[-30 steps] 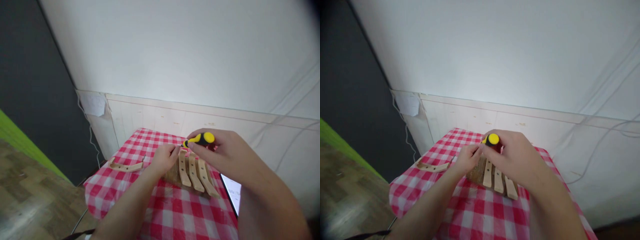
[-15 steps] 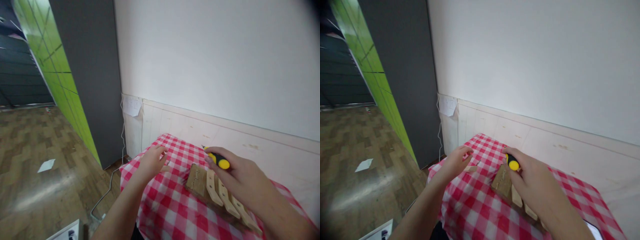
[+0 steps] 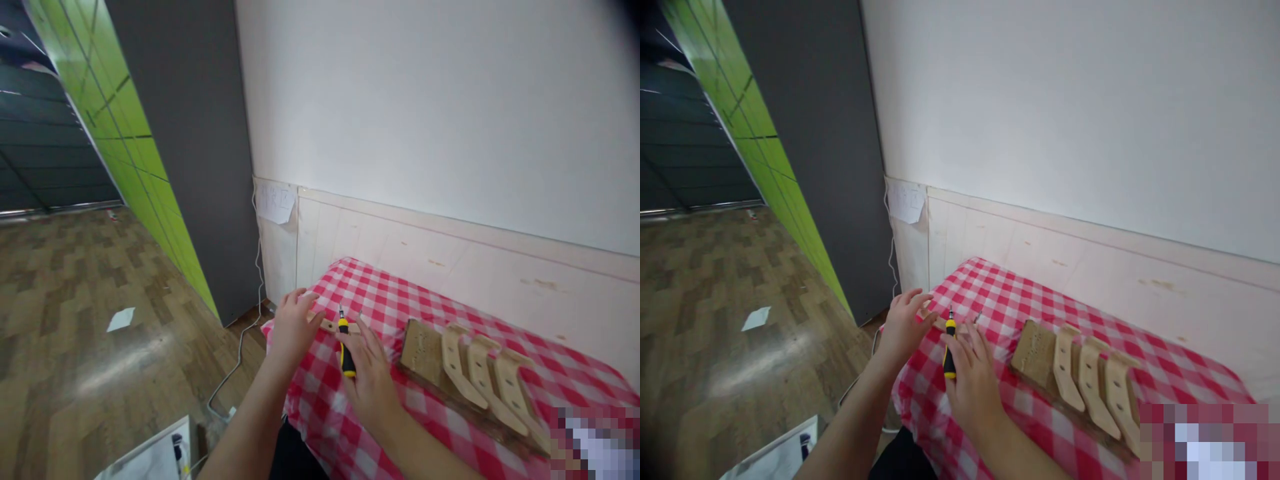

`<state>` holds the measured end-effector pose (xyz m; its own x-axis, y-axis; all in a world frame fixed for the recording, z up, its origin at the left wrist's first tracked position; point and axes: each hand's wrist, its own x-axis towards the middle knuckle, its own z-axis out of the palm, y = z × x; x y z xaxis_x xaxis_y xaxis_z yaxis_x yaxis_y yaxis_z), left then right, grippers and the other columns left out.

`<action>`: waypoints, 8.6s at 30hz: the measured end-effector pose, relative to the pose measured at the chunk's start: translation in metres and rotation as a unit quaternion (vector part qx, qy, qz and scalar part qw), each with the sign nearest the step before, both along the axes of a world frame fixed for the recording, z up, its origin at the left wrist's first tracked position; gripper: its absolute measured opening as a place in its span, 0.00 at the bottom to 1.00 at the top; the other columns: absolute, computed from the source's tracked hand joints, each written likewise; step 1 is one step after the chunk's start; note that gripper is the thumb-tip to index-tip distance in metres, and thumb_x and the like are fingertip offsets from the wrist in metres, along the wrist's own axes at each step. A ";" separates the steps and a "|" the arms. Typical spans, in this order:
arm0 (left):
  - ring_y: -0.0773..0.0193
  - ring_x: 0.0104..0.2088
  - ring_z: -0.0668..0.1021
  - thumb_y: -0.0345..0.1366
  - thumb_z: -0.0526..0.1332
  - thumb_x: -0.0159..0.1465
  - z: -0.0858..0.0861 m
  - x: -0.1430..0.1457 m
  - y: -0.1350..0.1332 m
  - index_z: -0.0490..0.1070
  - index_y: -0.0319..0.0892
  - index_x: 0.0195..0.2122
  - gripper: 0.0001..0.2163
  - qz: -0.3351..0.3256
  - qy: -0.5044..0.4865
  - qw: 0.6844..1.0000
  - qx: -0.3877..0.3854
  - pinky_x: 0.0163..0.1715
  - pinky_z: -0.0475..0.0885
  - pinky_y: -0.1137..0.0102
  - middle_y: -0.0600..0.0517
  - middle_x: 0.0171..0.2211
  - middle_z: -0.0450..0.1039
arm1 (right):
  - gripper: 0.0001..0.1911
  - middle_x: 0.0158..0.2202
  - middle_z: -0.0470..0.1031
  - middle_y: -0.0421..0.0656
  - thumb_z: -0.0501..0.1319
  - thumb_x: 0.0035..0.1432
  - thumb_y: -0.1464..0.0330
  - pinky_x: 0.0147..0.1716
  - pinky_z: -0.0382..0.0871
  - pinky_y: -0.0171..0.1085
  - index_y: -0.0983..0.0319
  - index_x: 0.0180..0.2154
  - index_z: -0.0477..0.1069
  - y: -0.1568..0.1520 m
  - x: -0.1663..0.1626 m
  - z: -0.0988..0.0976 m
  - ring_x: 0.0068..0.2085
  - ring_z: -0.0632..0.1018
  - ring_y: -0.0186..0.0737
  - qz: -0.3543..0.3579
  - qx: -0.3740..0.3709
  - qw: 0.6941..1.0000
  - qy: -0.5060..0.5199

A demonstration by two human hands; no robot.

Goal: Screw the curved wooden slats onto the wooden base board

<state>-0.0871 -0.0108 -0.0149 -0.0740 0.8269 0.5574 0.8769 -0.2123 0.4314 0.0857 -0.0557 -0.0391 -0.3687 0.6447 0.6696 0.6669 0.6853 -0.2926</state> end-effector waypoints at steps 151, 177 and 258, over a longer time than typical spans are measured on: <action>0.66 0.31 0.75 0.28 0.58 0.57 -0.025 0.191 0.096 0.70 0.39 0.52 0.20 -0.377 -0.230 0.878 -0.182 0.35 0.71 0.70 0.46 0.46 0.77 | 0.17 0.44 0.79 0.43 0.57 0.58 0.63 0.40 0.70 0.39 0.58 0.48 0.73 0.053 0.172 0.127 0.41 0.78 0.43 -0.165 -0.176 0.968 -0.068; 0.66 0.22 0.73 0.37 0.62 0.52 0.041 0.064 0.122 0.78 0.37 0.24 0.09 -0.250 0.170 0.837 -0.456 0.24 0.65 0.73 0.48 0.24 0.77 | 0.28 0.60 0.64 0.59 0.49 0.57 0.74 0.57 0.66 0.53 0.71 0.60 0.59 0.004 0.007 -0.009 0.61 0.67 0.51 -0.101 -0.203 0.974 0.003; 0.63 0.43 0.77 0.35 0.56 0.65 -0.006 0.168 0.078 0.76 0.43 0.45 0.12 -0.457 -0.088 0.874 -0.140 0.46 0.69 0.68 0.49 0.43 0.78 | 0.19 0.23 0.73 0.40 0.54 0.59 0.54 0.23 0.60 0.33 0.62 0.31 0.71 0.033 0.172 0.144 0.25 0.72 0.36 -0.151 -0.273 0.945 0.092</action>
<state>0.0807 0.0674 -0.0207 0.6243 0.6878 0.3704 0.3114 -0.6540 0.6894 0.2577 -0.0225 0.1047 -0.0212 0.9703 0.2411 0.7111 0.1842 -0.6786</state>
